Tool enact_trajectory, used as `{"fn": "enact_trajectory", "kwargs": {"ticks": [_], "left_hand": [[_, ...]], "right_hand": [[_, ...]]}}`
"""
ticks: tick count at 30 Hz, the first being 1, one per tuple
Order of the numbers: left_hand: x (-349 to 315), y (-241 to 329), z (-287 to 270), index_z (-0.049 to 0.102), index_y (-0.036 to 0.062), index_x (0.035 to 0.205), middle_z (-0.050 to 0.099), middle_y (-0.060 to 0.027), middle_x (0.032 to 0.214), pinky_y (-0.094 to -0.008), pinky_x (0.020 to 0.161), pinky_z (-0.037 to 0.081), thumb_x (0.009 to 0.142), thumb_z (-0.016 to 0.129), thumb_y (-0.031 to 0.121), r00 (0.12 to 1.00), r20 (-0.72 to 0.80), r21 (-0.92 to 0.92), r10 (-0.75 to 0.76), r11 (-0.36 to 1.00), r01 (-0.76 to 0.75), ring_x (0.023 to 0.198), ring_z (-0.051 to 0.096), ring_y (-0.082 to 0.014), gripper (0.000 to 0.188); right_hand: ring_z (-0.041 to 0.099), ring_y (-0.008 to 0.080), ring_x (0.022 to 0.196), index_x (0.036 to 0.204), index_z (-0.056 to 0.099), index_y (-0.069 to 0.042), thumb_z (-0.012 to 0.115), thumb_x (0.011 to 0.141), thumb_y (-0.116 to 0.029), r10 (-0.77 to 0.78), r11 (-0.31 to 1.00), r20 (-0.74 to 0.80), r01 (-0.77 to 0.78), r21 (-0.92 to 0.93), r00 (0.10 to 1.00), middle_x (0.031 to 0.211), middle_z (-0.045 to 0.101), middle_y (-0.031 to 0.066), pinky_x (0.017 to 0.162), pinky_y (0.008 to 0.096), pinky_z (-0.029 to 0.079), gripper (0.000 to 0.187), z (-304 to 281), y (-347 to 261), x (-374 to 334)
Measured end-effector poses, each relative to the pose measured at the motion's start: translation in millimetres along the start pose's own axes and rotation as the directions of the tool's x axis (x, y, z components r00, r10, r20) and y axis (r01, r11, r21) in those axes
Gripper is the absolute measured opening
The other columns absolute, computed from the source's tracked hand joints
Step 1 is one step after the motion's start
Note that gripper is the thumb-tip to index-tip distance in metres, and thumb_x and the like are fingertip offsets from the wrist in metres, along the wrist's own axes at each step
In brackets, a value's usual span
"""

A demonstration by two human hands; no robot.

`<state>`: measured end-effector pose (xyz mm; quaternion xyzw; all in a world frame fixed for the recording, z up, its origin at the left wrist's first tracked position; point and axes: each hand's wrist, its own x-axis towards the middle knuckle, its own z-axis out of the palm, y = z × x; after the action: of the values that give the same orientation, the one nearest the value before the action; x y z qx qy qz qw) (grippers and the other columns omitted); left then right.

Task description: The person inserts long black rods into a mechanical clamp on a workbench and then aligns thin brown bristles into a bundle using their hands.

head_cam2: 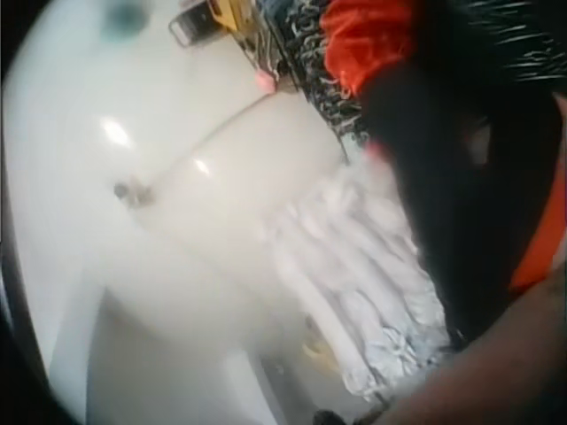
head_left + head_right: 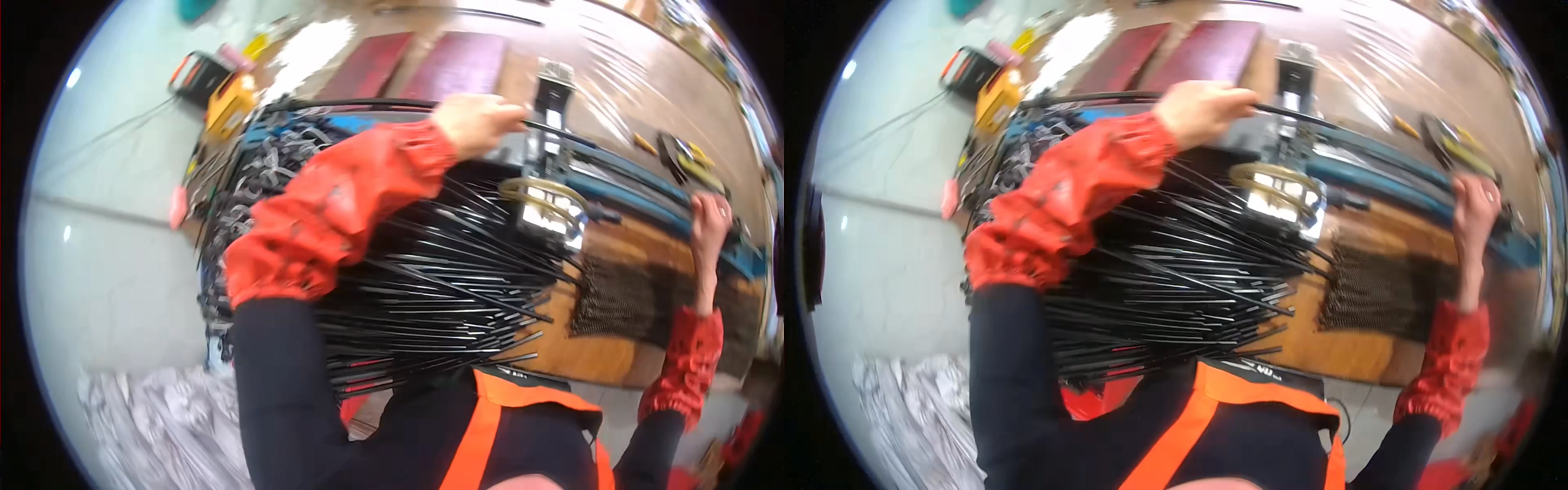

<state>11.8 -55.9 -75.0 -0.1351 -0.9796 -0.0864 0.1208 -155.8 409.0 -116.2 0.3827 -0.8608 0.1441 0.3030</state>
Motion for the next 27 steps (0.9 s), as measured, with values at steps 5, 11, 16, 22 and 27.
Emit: {"fn": "enact_trajectory", "kwargs": {"ticks": [5,11,16,22,27], "left_hand": [[-8.9,-10.7,14.1,0.061,0.0083,0.101,0.067,-0.0131,0.089,-0.0455,0.074,0.053,0.099,0.056,0.033,0.995,0.016,-0.056,-0.095,0.994,0.096,0.087,0.066,-0.0353,0.026],[-9.4,-12.3,31.6,0.066,0.0083,0.097,0.067,-0.0122,0.089,-0.0453,0.075,0.052,0.096,0.059,0.030,0.991,-0.003,-0.150,-0.132,0.980,0.130,0.087,0.065,-0.0360,0.023],[-12.9,-7.2,34.7,0.070,0.0092,0.092,0.066,-0.0108,0.087,-0.0429,0.074,0.052,0.091,0.067,0.029,0.972,-0.206,-0.200,-0.109,0.977,0.067,0.084,0.066,-0.0338,0.020],[-4.6,-7.8,36.3,0.067,0.0114,0.100,0.065,-0.0068,0.097,-0.0411,0.074,0.053,0.088,0.070,0.028,0.972,-0.234,-0.105,-0.011,0.994,-0.014,0.089,0.064,-0.0299,0.020],[-2.6,0.7,42.7,0.058,0.0114,0.088,0.066,-0.0120,0.079,-0.0479,0.062,0.052,0.096,0.058,0.035,0.985,-0.152,-0.008,-0.078,0.997,0.078,0.073,0.067,-0.0352,0.025]], "right_hand": [[0.057,0.0320,0.082,0.093,0.062,0.000,0.061,0.096,-0.012,0.063,0.989,-0.035,-0.057,0.134,0.997,0.086,0.061,0.0144,0.077,0.0408,0.045,0.012,18.7,7.2,-11.0],[0.056,0.0318,0.083,0.096,0.062,-0.001,0.061,0.097,-0.015,0.056,0.991,-0.046,-0.050,0.125,0.997,0.086,0.060,0.0143,0.076,0.0407,0.044,0.015,26.3,3.1,-11.6],[0.058,0.0317,0.085,0.096,0.063,-0.001,0.061,0.097,-0.015,0.066,0.994,-0.077,-0.059,0.089,0.995,0.088,0.061,0.0145,0.078,0.0410,0.045,0.014,25.3,7.2,-15.6],[0.061,0.0290,0.112,0.115,0.069,-0.008,0.064,0.094,-0.008,0.049,0.999,-0.107,-0.047,0.017,0.993,0.114,0.070,0.0081,0.098,0.0394,0.043,0.021,12.3,-23.5,-16.3],[0.054,0.0281,0.130,0.118,0.070,-0.010,0.070,0.085,-0.005,-0.151,0.987,-0.066,0.154,0.044,0.986,0.127,0.068,0.0041,0.113,0.0440,0.030,0.033,3.5,-123.6,3.4]]}}
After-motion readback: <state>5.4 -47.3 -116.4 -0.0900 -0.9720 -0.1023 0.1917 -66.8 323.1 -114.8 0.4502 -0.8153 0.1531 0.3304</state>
